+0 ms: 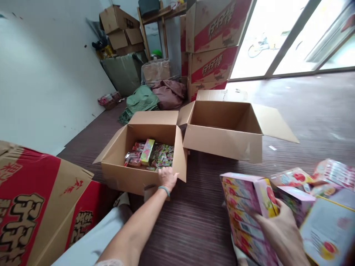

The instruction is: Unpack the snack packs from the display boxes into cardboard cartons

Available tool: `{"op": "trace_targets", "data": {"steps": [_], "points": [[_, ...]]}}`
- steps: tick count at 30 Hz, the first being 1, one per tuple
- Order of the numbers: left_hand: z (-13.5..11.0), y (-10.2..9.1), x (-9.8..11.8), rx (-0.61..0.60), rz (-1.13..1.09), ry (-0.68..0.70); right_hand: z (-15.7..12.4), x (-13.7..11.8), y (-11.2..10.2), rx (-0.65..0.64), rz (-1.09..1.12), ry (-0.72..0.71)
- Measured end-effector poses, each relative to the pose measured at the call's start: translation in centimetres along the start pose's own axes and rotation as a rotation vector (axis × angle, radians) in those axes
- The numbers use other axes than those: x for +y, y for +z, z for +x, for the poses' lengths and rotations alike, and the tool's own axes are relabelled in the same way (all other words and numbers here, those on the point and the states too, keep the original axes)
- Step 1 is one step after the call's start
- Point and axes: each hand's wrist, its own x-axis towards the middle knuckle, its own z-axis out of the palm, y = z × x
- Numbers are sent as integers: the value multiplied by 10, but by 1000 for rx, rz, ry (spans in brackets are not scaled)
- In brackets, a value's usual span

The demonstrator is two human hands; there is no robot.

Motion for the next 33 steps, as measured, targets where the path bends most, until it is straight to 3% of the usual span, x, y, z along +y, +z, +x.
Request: {"op": "trace_targets", "data": {"steps": [4,6,8,10,12,14,16,18,20,23,26,29,33], "points": [[-71,8,76,-49,-93,137,-6,-11,-24,54,3,54],[-103,7,98,-123,-149,264,-9,-11,-30,144,-25,23],[-129,3,104,-225,-213,462,-11,-11,-34,207,-40,0],[-146,-5,92,-288,-276,683,-14,-12,-37,234,-42,9],[-150,-17,63,-289,-258,790,-17,-14,-39,238,-39,34],[-143,-27,25,-285,-124,704,-21,-14,-39,223,-34,49],[-134,-32,-9,-335,18,510,-24,-12,-37,193,-30,44],[-132,-30,-28,-338,60,407,-28,-10,-32,167,-42,14],[-141,-22,-28,-307,46,383,-31,-9,-26,140,-66,-23],[-173,-8,-6,-272,8,374,-32,-10,-21,120,-126,-47],[-211,-1,7,-278,-26,378,-30,-11,-20,195,-183,-83],[-243,0,5,-301,-45,377,-28,-9,-22,266,-194,-110],[-278,0,5,-339,-49,370,-31,-5,-23,224,-215,-120]]}}
